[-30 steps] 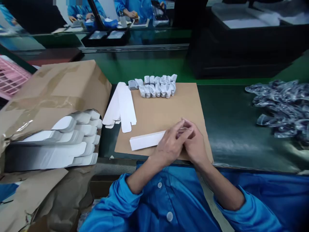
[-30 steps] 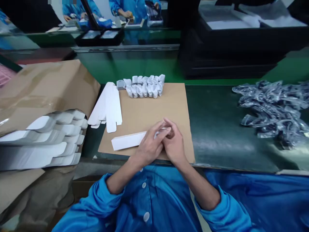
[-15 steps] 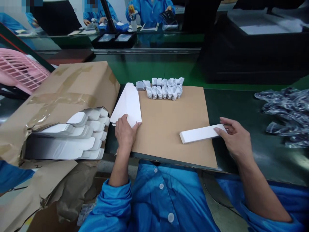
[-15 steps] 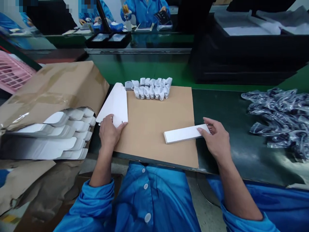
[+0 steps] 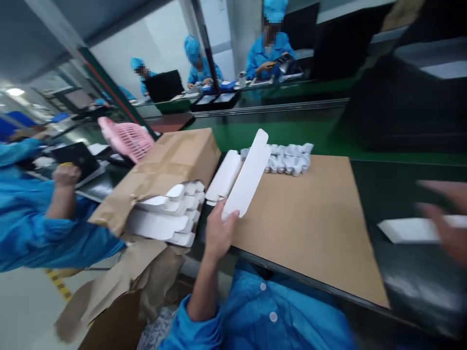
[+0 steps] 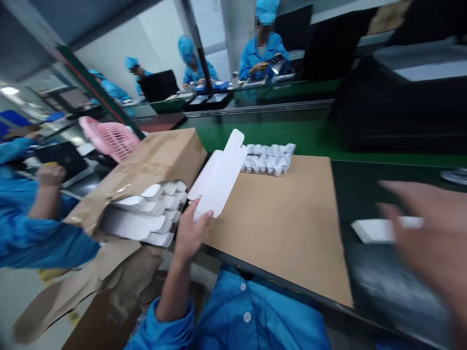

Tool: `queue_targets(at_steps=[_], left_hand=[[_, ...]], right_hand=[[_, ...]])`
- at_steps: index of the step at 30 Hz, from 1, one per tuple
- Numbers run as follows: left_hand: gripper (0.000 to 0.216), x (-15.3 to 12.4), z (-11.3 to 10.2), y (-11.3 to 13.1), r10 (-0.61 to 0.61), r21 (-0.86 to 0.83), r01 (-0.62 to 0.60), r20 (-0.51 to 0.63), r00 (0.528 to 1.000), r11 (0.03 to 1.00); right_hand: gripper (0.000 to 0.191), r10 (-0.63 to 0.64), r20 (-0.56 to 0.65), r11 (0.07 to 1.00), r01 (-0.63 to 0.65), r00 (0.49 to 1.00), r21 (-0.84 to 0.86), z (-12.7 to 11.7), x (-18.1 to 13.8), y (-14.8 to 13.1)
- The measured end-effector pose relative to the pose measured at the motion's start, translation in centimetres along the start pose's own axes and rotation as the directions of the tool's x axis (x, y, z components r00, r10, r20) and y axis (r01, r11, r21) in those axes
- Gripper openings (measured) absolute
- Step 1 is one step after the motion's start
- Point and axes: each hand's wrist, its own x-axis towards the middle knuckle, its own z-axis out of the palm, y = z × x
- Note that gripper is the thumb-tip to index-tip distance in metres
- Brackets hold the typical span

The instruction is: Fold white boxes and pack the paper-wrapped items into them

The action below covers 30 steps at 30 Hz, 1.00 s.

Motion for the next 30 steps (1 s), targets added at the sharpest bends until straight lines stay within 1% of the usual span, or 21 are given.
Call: queue_targets(at_steps=[1,2,4,5,6,7,9,10,12,16,17,18,20,21,23,24,27,28,30], left_hand=[[0.027,-0.5,-0.7,0.7,0.018,-0.033,-0.014,0.124,0.992,0.999],[0.026,-0.7,-1.4,1.2,0.046,-0.055,-0.031,0.286,0.957,0.998],[0.026,-0.9,-2.6,2.0,0.092,-0.121,-0.034,0.519,0.850,0.992],[0.027,-0.9,-3.1,2.2,0.102,-0.150,-0.015,0.593,0.799,0.989],[0.029,-0.9,-3.3,2.3,0.106,-0.173,0.007,0.632,0.768,0.985],[0.030,-1.0,-3.5,2.3,0.106,-0.189,0.025,0.651,0.751,0.982],[0.031,-1.1,-3.5,2.2,0.113,-0.203,0.032,0.659,0.744,0.979],[0.031,-1.1,-3.4,2.1,0.123,-0.207,0.022,0.659,0.742,0.978],[0.030,-1.1,-3.2,1.9,0.142,-0.219,0.012,0.671,0.728,0.976],[0.030,-0.5,-2.9,1.9,0.171,-0.257,0.023,0.703,0.691,0.966],[0.030,-0.3,-2.9,1.9,0.175,-0.272,0.033,0.705,0.687,0.962],[0.031,-0.2,-2.8,1.8,0.177,-0.294,0.052,0.698,0.694,0.954],[0.036,-0.2,-2.7,1.5,0.175,-0.388,0.126,0.652,0.738,0.913],[0.040,-0.4,-2.7,1.3,0.167,-0.452,0.175,0.620,0.767,0.874],[0.044,-0.7,-2.4,0.9,0.122,-0.544,0.259,0.567,0.815,0.798],[0.042,-0.9,-2.3,0.7,0.089,-0.556,0.289,0.555,0.827,0.780],[0.028,-1.5,-1.8,0.8,0.011,-0.519,0.339,0.558,0.829,0.785],[0.025,-1.6,-1.7,1.0,0.005,-0.514,0.334,0.550,0.835,0.790],[0.022,-2.0,-1.3,1.6,0.010,-0.514,0.286,0.498,0.867,0.809]], right_hand=[[0.034,-0.003,0.023,0.999,0.004,1.000,-0.045,0.3,-0.2,-0.9],[0.036,-0.009,0.056,0.996,0.014,0.998,-0.091,0.8,-0.2,-1.7],[0.042,-0.047,0.164,0.983,0.075,0.985,-0.168,2.7,0.8,-3.3],[0.045,-0.077,0.230,0.974,0.122,0.970,-0.191,4.0,1.6,-3.8],[0.047,-0.110,0.294,0.964,0.174,0.950,-0.202,5.3,2.6,-4.1],[0.049,-0.150,0.354,0.950,0.234,0.923,-0.206,6.5,3.5,-4.3],[0.052,-0.220,0.459,0.916,0.344,0.861,-0.206,8.5,4.8,-4.4],[0.052,-0.238,0.498,0.900,0.382,0.834,-0.209,9.1,5.2,-4.3],[0.052,-0.240,0.547,0.882,0.416,0.802,-0.222,9.6,5.4,-4.1],[0.047,-0.228,0.575,0.861,0.438,0.786,-0.258,9.1,5.0,-3.8],[0.047,-0.233,0.571,0.852,0.448,0.787,-0.270,9.0,5.0,-3.7],[0.047,-0.237,0.563,0.844,0.455,0.792,-0.284,8.9,4.9,-3.7],[0.049,-0.239,0.535,0.838,0.450,0.810,-0.307,8.9,4.9,-3.6],[0.051,-0.238,0.517,0.839,0.442,0.822,-0.316,9.0,5.0,-3.6],[0.053,-0.240,0.485,0.844,0.428,0.841,-0.323,9.1,5.0,-3.5],[0.053,-0.245,0.472,0.844,0.426,0.847,-0.325,9.2,5.0,-3.4],[0.054,-0.289,0.445,0.845,0.444,0.848,-0.298,9.3,4.9,-3.2],[0.055,-0.301,0.436,0.849,0.447,0.848,-0.282,9.3,4.8,-3.2],[0.057,-0.311,0.415,0.852,0.444,0.855,-0.276,9.4,4.6,-3.0]])
